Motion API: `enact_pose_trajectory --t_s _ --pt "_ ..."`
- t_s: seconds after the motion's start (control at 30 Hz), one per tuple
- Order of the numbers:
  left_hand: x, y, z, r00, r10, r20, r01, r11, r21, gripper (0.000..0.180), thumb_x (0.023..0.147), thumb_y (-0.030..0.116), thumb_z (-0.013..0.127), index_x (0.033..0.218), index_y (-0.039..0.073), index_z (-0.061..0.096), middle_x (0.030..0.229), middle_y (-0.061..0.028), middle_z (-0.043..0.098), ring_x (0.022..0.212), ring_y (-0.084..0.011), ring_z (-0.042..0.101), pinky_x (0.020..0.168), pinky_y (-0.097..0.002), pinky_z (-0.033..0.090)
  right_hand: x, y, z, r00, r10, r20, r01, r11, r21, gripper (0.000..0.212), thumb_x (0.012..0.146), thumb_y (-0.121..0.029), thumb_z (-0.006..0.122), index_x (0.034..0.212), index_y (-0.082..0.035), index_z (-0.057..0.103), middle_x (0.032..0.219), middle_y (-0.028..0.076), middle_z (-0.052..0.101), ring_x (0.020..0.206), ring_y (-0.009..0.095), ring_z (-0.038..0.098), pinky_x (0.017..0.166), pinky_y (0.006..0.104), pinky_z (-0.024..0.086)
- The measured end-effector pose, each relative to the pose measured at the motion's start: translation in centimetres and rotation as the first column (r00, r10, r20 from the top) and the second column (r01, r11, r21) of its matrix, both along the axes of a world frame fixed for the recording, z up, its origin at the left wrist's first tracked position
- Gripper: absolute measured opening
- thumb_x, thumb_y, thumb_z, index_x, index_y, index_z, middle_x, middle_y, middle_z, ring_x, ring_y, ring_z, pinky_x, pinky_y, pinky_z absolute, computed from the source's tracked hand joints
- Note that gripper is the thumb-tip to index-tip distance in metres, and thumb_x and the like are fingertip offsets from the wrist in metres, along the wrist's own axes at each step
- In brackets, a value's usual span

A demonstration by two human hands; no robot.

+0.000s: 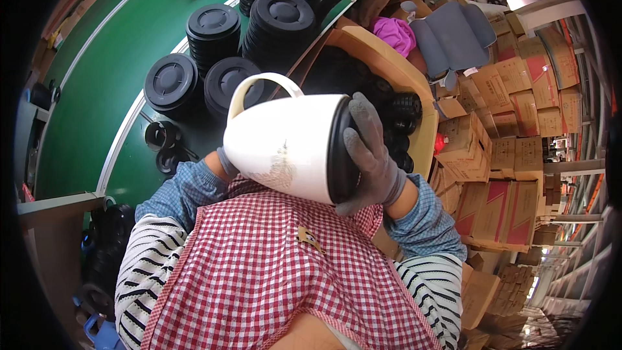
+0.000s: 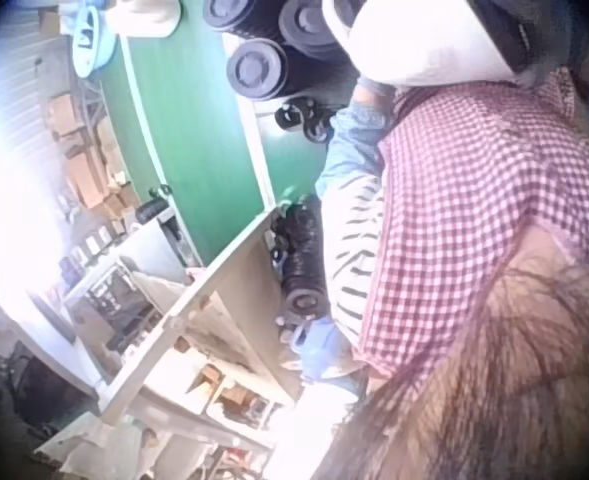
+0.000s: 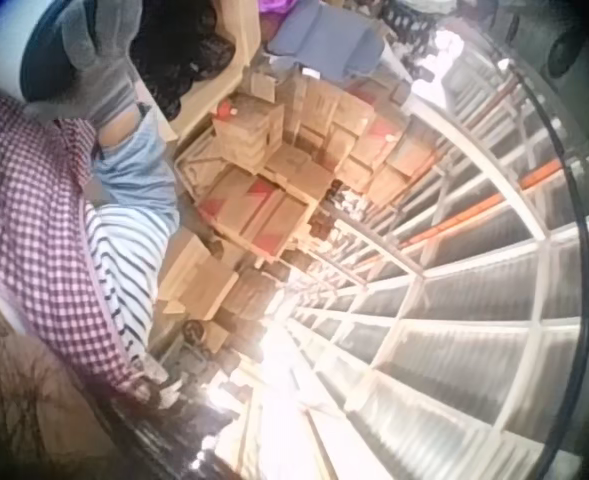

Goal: The person repeatedly assembles white pitchers by inserting a black filter basket and securing a black lid. They handle each pitcher one at a time, place the assembled units on a green conveyor belt, and continue the cycle.

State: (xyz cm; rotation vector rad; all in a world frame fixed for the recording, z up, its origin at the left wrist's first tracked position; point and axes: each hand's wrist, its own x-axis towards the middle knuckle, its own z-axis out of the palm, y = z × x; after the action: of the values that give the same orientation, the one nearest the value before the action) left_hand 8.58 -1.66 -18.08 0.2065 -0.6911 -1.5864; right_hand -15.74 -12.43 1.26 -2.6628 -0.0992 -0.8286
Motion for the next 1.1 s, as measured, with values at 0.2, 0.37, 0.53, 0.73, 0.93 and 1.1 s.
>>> enact_pose_trajectory --t_s 0.2,0.37,0.53,0.73,0.93,1.1 --pt "1.8 0.5 -0.3 0.999 0.013 -0.037 -0.013 1.0 0.008 0.067 0.103 0.028 0.064 0.159 0.008 0.035 0.159 -0.0167 0.044 0.145 -0.031 0.044 0.116 -0.0469 0.042 -0.1 1.0 -2.7 0.99 -0.133 -0.043 0.121 0.664 0.738 0.098 0.097 -0.063 0.057 0.166 -0.01 0.012 0.17 0.022 0.013 0.156 0.035 0.021 0.125 0.0464 0.024" --pt "0.4 -0.9 0.1 0.992 -0.073 -0.106 0.076 0.997 0.022 0.068 0.099 0.026 0.07 0.157 0.009 0.04 0.158 -0.0174 0.045 0.143 -0.0301 0.048 0.116 -0.0456 0.043 -1.4 -0.6 -1.5 0.999 -0.053 -0.014 0.053 0.999 0.005 0.129 0.072 -0.089 0.062 0.165 -0.011 0.018 0.169 0.029 0.009 0.155 0.051 0.013 0.122 0.0638 0.018" --pt "1.7 -1.0 0.3 0.999 0.013 0.034 -0.014 1.0 0.017 0.066 0.099 0.025 0.07 0.157 0.009 0.041 0.157 -0.0169 0.047 0.142 -0.0296 0.049 0.116 -0.0451 0.043 -0.8 2.6 -3.1 0.975 -0.221 0.036 0.161 0.8 0.578 0.12 0.083 -0.08 0.06 0.165 -0.007 0.012 0.168 0.028 0.011 0.155 0.043 0.018 0.123 0.0548 0.021" --pt "3.3 -1.2 1.3 0.987 0.005 0.163 -0.004 1.0 -0.006 0.064 0.099 0.024 0.07 0.156 0.009 0.043 0.155 -0.0163 0.049 0.14 -0.0289 0.051 0.115 -0.0446 0.044 -0.9 3.9 -3.1 0.981 -0.193 0.005 0.127 0.662 0.739 0.12 0.084 -0.084 0.052 0.165 -0.005 0.011 0.168 0.027 0.013 0.155 0.039 0.02 0.123 0.0505 0.026" --pt "-0.6 -0.9 0.7 0.977 -0.11 0.185 0.122 0.991 -0.055 0.063 0.1 0.024 0.069 0.155 0.009 0.044 0.154 -0.0158 0.051 0.138 -0.0282 0.053 0.115 -0.044 0.045 -3.1 3.0 -4.7 0.983 -0.161 0.086 0.119 0.924 0.364 0.122 0.079 -0.09 0.052 0.163 -0.007 0.023 0.163 0.03 0.023 0.148 0.049 0.029 0.119 0.0598 0.028" --pt "2.1 -1.3 3.8 0.72 0.289 0.63 -0.265 0.955 -0.135 0.059 0.085 0.016 0.084 0.137 0.005 0.06 0.131 -0.0142 0.067 0.116 -0.0237 0.067 0.098 -0.0366 0.056 -3.6 1.9 -6.6 0.991 -0.113 0.066 0.004 0.53 0.848 0.076 0.106 -0.059 0.037 0.162 -0.009 0.024 0.158 0.019 0.04 0.139 0.031 0.049 0.114 0.0447 0.043"
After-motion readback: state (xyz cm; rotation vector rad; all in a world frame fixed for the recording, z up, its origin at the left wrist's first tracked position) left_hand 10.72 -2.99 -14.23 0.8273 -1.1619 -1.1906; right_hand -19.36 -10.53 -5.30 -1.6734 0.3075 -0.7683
